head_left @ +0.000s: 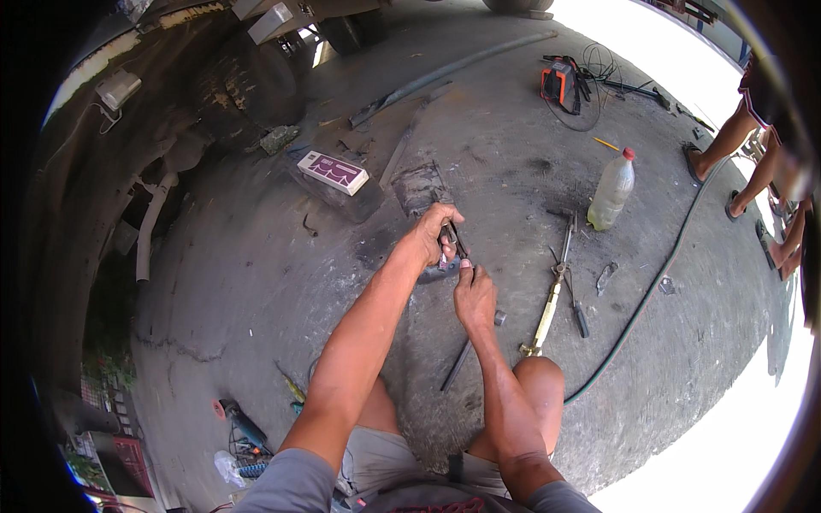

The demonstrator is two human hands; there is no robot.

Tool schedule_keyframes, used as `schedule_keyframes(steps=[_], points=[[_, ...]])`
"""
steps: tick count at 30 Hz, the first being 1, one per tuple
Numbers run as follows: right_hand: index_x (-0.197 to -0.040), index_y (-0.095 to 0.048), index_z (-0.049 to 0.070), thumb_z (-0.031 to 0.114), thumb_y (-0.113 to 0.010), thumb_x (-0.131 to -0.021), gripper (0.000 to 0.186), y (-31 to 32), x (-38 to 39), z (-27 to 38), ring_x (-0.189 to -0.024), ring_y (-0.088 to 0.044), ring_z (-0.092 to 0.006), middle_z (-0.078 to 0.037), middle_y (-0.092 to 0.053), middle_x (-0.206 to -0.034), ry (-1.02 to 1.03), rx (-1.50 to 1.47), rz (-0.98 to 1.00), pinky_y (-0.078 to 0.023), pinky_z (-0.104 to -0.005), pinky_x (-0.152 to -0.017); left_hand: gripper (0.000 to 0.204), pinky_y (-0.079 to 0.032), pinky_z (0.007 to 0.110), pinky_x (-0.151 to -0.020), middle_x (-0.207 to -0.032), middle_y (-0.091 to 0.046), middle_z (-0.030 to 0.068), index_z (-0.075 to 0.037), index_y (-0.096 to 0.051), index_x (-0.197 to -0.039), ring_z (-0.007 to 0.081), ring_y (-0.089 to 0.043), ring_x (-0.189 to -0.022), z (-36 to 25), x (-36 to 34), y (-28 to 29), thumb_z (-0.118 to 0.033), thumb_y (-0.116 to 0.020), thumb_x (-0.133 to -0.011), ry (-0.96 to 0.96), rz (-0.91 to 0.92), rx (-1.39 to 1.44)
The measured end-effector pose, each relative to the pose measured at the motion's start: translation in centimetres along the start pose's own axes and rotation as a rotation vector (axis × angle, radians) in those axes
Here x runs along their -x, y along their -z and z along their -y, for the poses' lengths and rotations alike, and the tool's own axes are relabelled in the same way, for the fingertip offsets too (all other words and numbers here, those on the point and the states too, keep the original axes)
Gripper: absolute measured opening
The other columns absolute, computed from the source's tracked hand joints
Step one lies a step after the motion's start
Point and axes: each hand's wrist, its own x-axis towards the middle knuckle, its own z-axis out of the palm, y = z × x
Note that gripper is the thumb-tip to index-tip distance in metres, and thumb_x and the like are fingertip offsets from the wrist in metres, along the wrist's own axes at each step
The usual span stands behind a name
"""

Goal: The person uses a welding torch to heat a metal part on the ground, then hammers it to shape. They repeat heating and hammering, using pliers to hold the part and a hammer to strike it.

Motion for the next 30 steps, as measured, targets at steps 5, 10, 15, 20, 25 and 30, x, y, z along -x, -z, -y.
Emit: schedule_keyframes(steps=[5, 10, 15, 20, 25, 30], points=[[-0.080, -0.051, 0.011, 0.050, -0.045, -0.108, 0.048, 1.9, -1.1, 1.2, -0.050, -0.052, -0.0215, -0.005, -0.049, -0.059, -0.863, -1.123, 0.508, -0.040, -0.0378, -0.045, 0.024, -0.028, 0.024, -0.039, -0.064, -0.049, -0.0004, -0.018, -0.049, -0.074, 0.0078, -0.037, -0.043, -0.3, 1.8, -0.1, -0.025, -0.072, -0.082, -0.010, 0.024, 0.053], [-0.088, -0.052, 0.010, 0.052, -0.047, -0.108, 0.047, 1.5, -0.8, 2.4, -0.048, -0.044, -0.0138, 0.000, -0.045, -0.064, -0.797, -0.961, 0.465, -0.037, -0.0315, -0.040, 0.022, -0.028, 0.024, -0.034, -0.066, -0.056, 0.0083, -0.013, -0.051, -0.078, 0.0091, -0.045, -0.042, 0.6, 0.5, 0.5, -0.023, -0.071, -0.080, -0.050, -0.024, -0.059], [-0.093, -0.056, 0.001, 0.051, -0.044, -0.110, 0.053, -0.6, 0.0, -0.4, -0.053, -0.060, -0.0227, -0.009, -0.058, -0.068, -0.055, -0.004, 0.047, -0.050, -0.0388, -0.046, 0.022, -0.028, 0.025, -0.034, -0.064, -0.057, 0.0071, -0.014, -0.051, -0.074, 0.0117, -0.046, -0.041, 0.7, 0.3, 0.5, -0.024, -0.068, -0.083, -0.027, 0.023, -0.018], [-0.088, -0.051, 0.008, 0.051, -0.041, -0.110, 0.049, -1.1, -0.9, -1.3, -0.046, -0.049, -0.0184, -0.001, -0.050, -0.063, -0.404, -0.363, 0.221, -0.041, -0.0374, -0.041, 0.021, -0.027, 0.025, -0.034, -0.068, -0.063, 0.0096, -0.016, -0.053, -0.073, 0.0088, -0.041, -0.039, 0.2, 0.9, 0.5, -0.025, -0.069, -0.083, 0.032, 0.070, 0.040], [-0.084, -0.045, 0.017, 0.054, -0.040, -0.110, 0.045, 1.9, -0.8, 3.2, -0.044, -0.032, -0.0117, 0.005, -0.038, -0.062, -0.847, -1.082, 0.349, -0.028, -0.0298, -0.039, 0.018, -0.028, 0.023, -0.034, -0.070, -0.065, 0.0114, -0.014, -0.053, -0.076, 0.0074, -0.039, -0.039, 1.4, 0.7, -0.7, -0.021, -0.068, -0.083, -0.050, -0.017, -0.069], [-0.085, -0.047, 0.014, 0.053, -0.043, -0.110, 0.047, 1.4, -0.2, 3.0, -0.045, -0.039, -0.0126, 0.003, -0.041, -0.061, -0.607, -0.610, 0.212, -0.032, -0.0297, -0.038, 0.018, -0.030, 0.023, -0.033, -0.068, -0.061, 0.0080, -0.012, -0.052, -0.076, 0.0080, -0.041, -0.040, 2.9, -1.0, -0.8, -0.020, -0.067, -0.082, -0.058, -0.062, -0.116]])
